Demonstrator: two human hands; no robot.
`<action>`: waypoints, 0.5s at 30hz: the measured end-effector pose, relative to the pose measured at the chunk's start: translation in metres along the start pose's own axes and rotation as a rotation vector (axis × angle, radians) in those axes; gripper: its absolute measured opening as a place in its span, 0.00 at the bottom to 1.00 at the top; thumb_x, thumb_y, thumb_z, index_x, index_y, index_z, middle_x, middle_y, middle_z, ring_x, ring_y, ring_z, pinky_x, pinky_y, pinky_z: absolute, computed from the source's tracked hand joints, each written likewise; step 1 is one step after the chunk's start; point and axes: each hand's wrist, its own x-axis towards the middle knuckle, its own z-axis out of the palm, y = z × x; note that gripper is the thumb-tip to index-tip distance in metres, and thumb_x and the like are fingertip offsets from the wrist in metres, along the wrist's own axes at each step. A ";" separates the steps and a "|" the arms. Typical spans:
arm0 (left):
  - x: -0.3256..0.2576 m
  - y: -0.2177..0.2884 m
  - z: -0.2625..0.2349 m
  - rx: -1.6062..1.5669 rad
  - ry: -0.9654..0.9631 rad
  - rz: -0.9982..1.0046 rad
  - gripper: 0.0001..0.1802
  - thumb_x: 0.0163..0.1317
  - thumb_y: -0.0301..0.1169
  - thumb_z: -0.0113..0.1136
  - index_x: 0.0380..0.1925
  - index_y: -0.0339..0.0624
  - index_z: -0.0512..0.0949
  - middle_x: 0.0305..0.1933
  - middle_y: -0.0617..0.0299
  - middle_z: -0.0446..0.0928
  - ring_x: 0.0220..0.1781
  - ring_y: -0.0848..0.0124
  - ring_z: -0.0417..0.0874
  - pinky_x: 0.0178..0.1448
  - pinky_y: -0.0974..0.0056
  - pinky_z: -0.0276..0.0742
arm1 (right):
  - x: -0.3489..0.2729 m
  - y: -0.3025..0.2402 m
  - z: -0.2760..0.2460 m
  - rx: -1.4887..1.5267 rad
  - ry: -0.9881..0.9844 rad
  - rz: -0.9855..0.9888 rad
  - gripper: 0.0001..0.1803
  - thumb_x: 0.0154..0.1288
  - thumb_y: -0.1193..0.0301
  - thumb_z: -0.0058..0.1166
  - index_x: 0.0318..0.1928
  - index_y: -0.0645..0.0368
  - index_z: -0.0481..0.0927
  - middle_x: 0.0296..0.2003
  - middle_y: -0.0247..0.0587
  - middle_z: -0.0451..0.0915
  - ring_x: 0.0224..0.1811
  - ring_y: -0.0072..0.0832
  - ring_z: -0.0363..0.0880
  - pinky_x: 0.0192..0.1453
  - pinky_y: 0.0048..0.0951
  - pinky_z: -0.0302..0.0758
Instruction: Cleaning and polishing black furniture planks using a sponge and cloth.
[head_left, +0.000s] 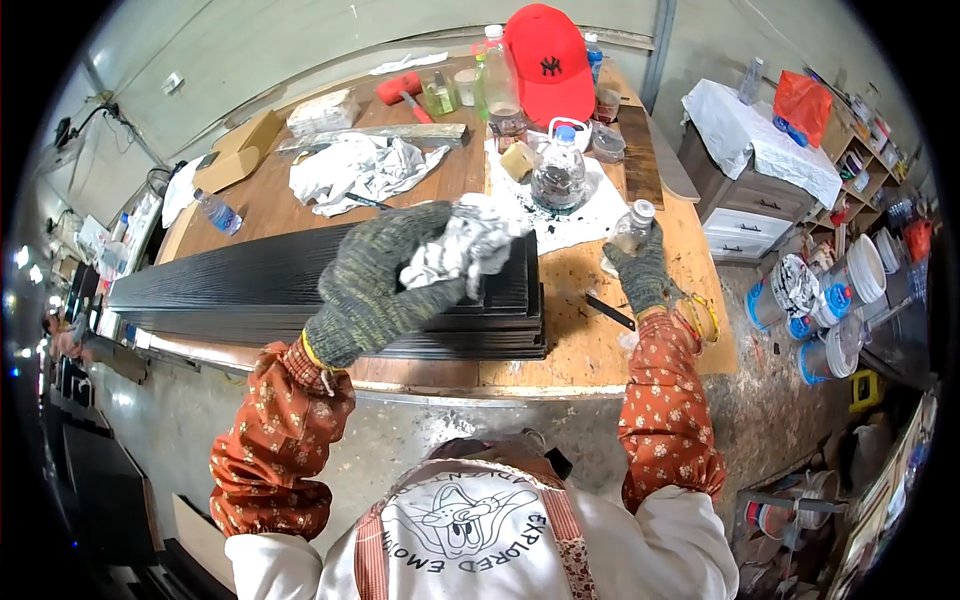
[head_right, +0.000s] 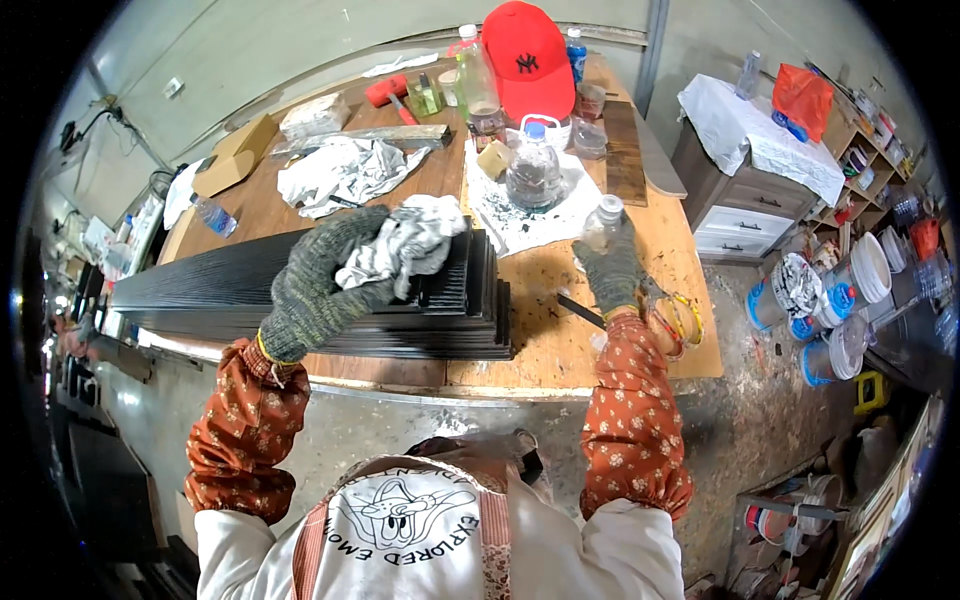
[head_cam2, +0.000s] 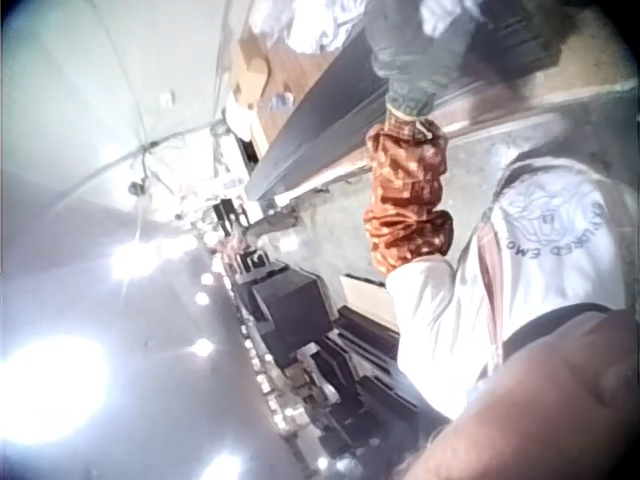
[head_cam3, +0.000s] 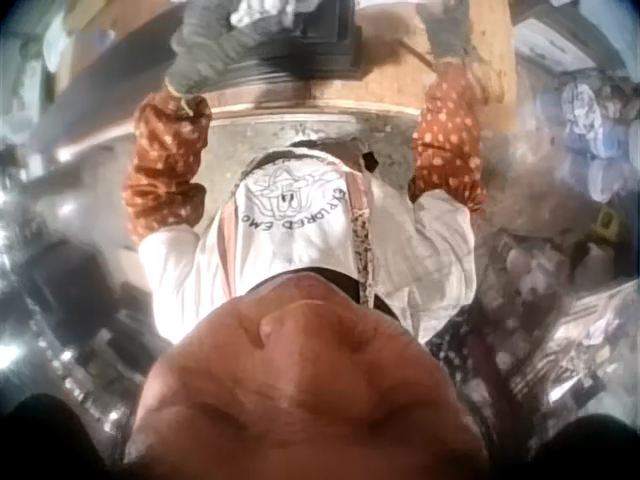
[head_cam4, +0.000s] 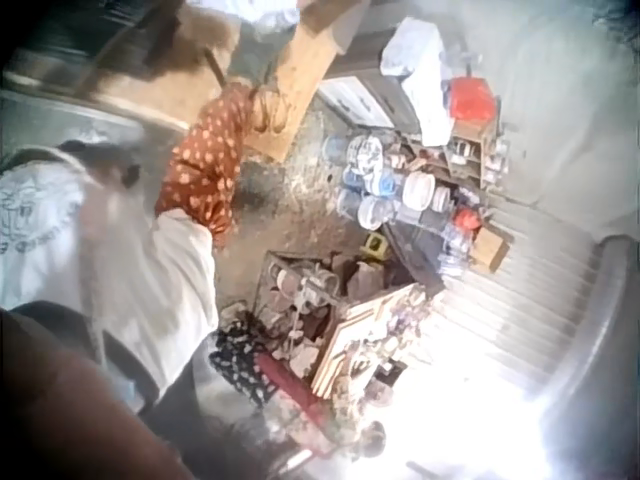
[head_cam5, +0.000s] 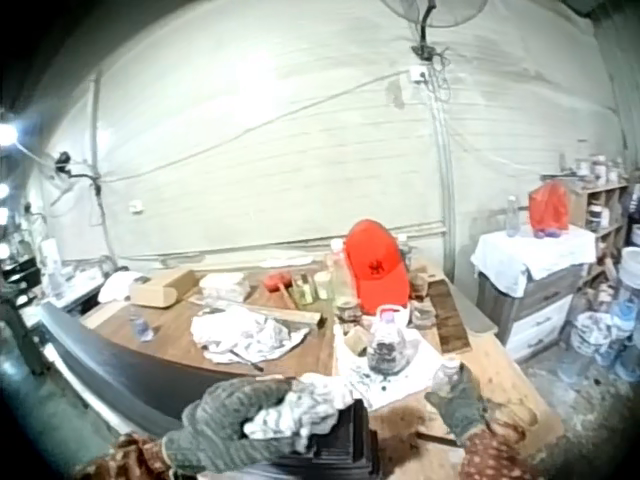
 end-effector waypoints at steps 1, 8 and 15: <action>0.003 0.008 -0.005 -0.021 -0.027 0.049 0.38 0.48 0.43 0.73 0.57 0.37 0.72 0.49 0.48 0.79 0.48 0.58 0.83 0.54 0.57 0.78 | -0.005 0.002 -0.001 0.001 -0.003 -0.002 0.49 0.45 0.66 0.71 0.67 0.59 0.59 0.59 0.48 0.69 0.63 0.37 0.67 0.65 0.32 0.66; -0.002 -0.017 -0.050 -0.477 -0.145 -0.042 0.66 0.35 0.50 0.81 0.70 0.35 0.52 0.71 0.45 0.56 0.73 0.57 0.57 0.74 0.53 0.54 | -0.085 -0.164 -0.038 0.309 -0.037 -0.597 0.43 0.51 0.73 0.68 0.67 0.53 0.61 0.60 0.50 0.68 0.66 0.39 0.63 0.68 0.42 0.62; -0.022 -0.054 -0.069 0.282 -0.399 -0.095 0.61 0.31 0.51 0.78 0.69 0.44 0.60 0.66 0.45 0.64 0.70 0.47 0.61 0.73 0.49 0.54 | -0.075 -0.218 0.041 -0.329 -0.487 -0.842 0.29 0.59 0.51 0.57 0.59 0.50 0.74 0.58 0.47 0.73 0.63 0.44 0.67 0.68 0.41 0.62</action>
